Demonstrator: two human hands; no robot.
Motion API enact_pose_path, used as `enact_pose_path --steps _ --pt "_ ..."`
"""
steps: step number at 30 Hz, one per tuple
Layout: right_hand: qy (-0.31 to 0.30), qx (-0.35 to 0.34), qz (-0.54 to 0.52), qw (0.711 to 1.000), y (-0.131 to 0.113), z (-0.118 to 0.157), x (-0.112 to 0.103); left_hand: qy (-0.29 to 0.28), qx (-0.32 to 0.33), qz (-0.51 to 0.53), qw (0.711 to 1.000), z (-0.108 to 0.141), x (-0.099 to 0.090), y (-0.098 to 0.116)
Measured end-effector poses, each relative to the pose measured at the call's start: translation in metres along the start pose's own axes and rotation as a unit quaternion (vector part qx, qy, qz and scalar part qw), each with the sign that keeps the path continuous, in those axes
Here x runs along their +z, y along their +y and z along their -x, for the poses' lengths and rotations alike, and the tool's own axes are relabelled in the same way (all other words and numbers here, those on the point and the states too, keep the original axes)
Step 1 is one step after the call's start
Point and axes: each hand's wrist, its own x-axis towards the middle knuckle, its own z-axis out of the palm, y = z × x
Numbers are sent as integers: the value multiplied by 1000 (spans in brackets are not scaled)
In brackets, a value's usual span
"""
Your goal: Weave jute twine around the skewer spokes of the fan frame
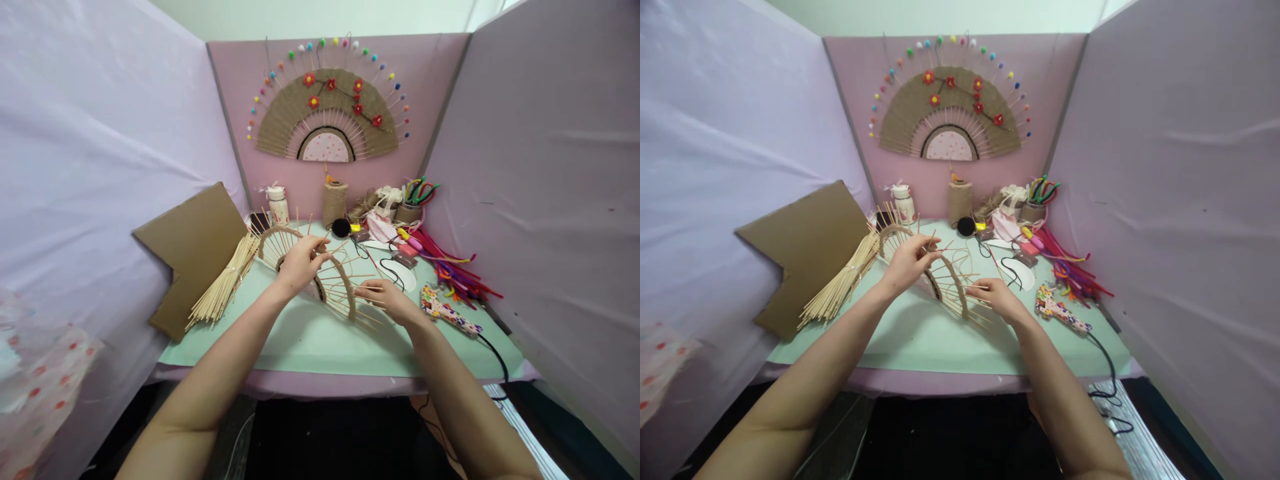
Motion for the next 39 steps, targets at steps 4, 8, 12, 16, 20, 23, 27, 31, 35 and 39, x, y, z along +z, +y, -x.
enact_pose_path --steps 4,8,12,16,20,23,27,31,35,39 --pt "-7 -23 -11 1000 1 -1 7 94 36 6 995 16 6 -6" --pt "-15 -42 -18 999 -2 3 7 41 114 -57 991 33 21 -6" --pt "-19 -46 -21 999 -3 4 7 -63 129 -72 987 35 32 -3" --pt "-18 -47 -16 999 0 2 7 -117 70 -91 986 23 25 6" --pt "-16 -45 -33 998 4 -1 7 -189 34 -122 974 4 11 28" --pt "-8 -30 -24 999 7 -2 8 -218 28 -131 967 -5 9 38" --pt "-2 -36 -11 999 12 -3 10 -252 50 -122 959 -5 19 28" --pt "3 -10 7 1000 19 -5 14 -294 92 -120 944 -2 27 14" --pt "-6 -22 13 1000 26 -7 19 -338 127 -129 923 -4 25 19" --pt "-4 -27 23 999 27 -5 21 -368 148 -124 910 -9 20 26"
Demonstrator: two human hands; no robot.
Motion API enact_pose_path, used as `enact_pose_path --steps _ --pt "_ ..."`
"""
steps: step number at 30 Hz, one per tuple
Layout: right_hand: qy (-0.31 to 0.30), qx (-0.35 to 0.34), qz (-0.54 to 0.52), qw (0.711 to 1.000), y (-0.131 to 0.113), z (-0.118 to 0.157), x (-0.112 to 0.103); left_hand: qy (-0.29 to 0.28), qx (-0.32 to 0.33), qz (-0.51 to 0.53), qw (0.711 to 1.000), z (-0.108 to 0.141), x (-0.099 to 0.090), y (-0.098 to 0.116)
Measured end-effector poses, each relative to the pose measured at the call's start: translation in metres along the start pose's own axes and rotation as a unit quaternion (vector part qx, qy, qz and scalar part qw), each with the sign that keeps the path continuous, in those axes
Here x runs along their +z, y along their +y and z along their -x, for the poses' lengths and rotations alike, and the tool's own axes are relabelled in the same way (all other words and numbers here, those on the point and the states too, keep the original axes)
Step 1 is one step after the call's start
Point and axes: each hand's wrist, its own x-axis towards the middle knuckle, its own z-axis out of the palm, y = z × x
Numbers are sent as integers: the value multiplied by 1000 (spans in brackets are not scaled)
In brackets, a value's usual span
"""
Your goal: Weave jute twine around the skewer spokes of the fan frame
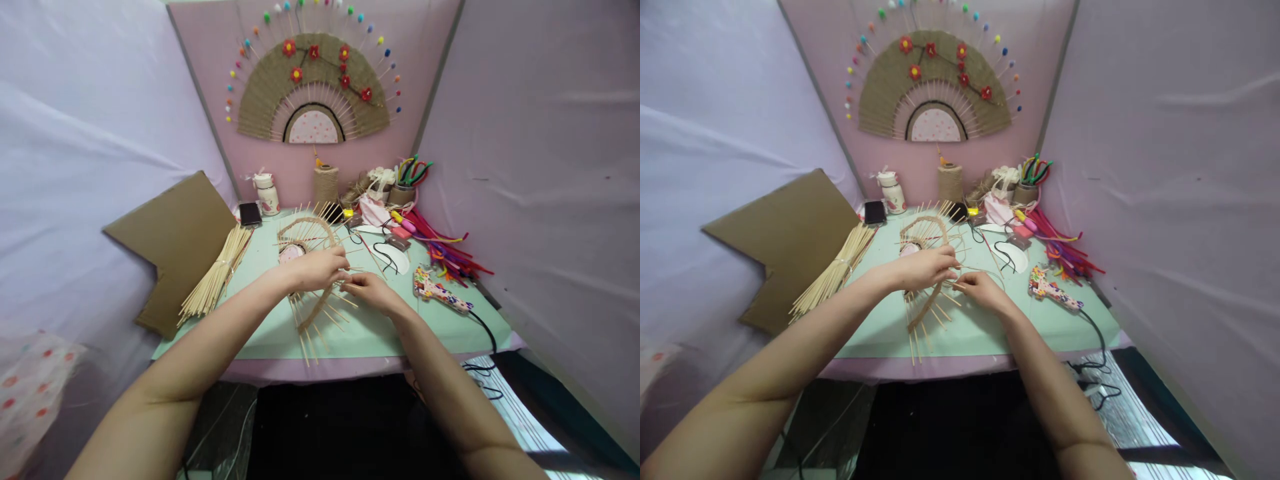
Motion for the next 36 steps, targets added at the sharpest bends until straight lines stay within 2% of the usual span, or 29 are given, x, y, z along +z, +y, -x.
enact_pose_path --steps 7,10,13,16,19,21,24,27,31,36 --pt "8 -8 -16 1000 -2 1 0 -35 10 29 999 6 -15 2" --pt "9 -11 -21 1000 -2 0 1 -52 -15 29 998 10 -22 5" --pt "17 -19 -27 999 -4 1 2 -92 -53 44 993 13 -31 5" --pt "32 -32 -26 999 -8 4 2 -116 -45 78 989 16 -38 2" --pt "54 -41 -26 997 -15 8 1 -95 -27 78 992 15 -41 0" --pt "68 -43 -35 996 -21 11 -1 -55 -27 60 996 13 -43 -1" --pt "92 -53 -43 993 -32 14 -5 14 -55 55 997 12 -48 -3" --pt "104 -76 -36 991 -44 14 -10 53 -98 78 991 14 -54 -6" --pt "95 -120 10 988 -49 16 -15 71 -110 83 988 17 -54 -6" --pt "81 -153 50 984 -41 26 -24 66 -131 75 986 14 -46 -3"
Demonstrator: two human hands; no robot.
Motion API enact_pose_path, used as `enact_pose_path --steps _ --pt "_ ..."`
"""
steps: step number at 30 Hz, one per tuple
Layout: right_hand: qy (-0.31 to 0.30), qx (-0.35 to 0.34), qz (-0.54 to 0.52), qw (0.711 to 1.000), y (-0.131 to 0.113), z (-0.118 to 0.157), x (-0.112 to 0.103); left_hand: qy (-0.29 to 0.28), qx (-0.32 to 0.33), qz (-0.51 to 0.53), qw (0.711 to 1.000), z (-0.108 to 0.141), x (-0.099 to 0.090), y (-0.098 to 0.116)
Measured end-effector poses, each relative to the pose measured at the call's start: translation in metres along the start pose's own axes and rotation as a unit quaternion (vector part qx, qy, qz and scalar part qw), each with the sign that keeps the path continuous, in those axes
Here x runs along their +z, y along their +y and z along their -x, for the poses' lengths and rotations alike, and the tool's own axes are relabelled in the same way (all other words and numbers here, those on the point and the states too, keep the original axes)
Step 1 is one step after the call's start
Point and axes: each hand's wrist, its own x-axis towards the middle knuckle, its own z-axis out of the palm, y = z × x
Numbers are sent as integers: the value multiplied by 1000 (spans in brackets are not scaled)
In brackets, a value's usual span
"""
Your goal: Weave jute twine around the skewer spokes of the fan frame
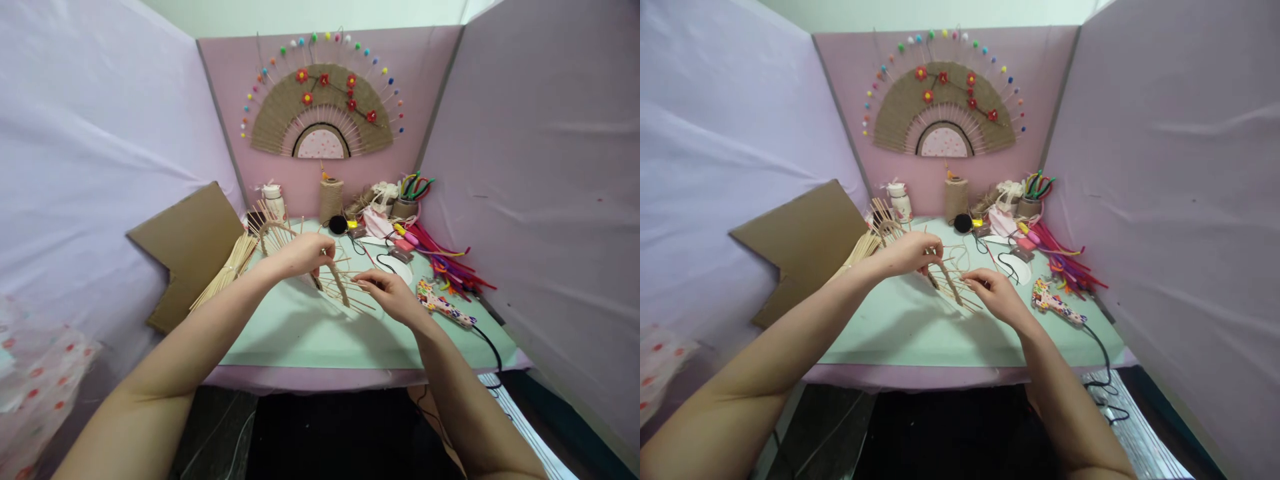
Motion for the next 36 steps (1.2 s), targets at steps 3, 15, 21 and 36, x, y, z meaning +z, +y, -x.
enact_pose_path --steps 3,15,21,36 --pt "-3 -31 51 998 -1 7 -9 1 2 27 1000 -3 3 -1" --pt "93 -109 181 973 -39 24 -30 26 2 17 1000 -15 -2 -3" --pt "39 -109 195 974 -36 28 -29 26 7 25 999 -15 0 -2" --pt "21 1 39 999 -14 12 -40 12 5 26 1000 -11 2 -4"
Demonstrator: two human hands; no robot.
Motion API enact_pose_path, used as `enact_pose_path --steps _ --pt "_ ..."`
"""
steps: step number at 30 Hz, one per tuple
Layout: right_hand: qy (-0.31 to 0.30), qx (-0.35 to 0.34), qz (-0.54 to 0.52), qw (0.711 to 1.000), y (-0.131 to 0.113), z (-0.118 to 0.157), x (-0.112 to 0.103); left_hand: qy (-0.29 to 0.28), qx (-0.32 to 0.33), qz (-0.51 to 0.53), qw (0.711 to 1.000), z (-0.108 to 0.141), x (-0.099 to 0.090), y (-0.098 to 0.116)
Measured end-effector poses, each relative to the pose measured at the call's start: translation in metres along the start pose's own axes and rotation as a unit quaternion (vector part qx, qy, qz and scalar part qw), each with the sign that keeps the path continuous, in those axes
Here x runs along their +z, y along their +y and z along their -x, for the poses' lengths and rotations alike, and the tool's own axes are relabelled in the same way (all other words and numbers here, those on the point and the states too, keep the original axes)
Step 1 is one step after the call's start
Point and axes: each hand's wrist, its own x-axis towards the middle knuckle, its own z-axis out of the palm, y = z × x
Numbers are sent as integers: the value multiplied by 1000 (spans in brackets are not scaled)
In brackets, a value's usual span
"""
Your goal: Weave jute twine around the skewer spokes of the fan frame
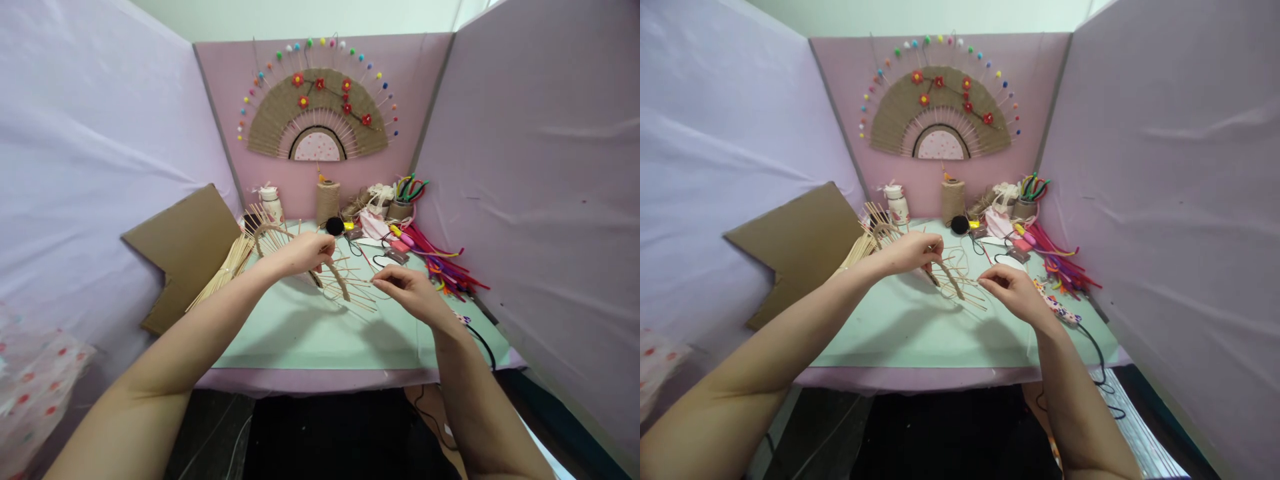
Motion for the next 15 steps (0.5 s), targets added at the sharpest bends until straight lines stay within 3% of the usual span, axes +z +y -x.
enact_pose_path --steps 5,10,15 --pt "-42 73 -43 996 11 -11 6 -1 7 -3 1000 0 2 -1" --pt "-77 130 -30 988 32 -32 32 -9 11 -26 1000 1 4 3" --pt "-146 132 -50 979 44 -40 53 -14 12 -90 996 0 11 9"
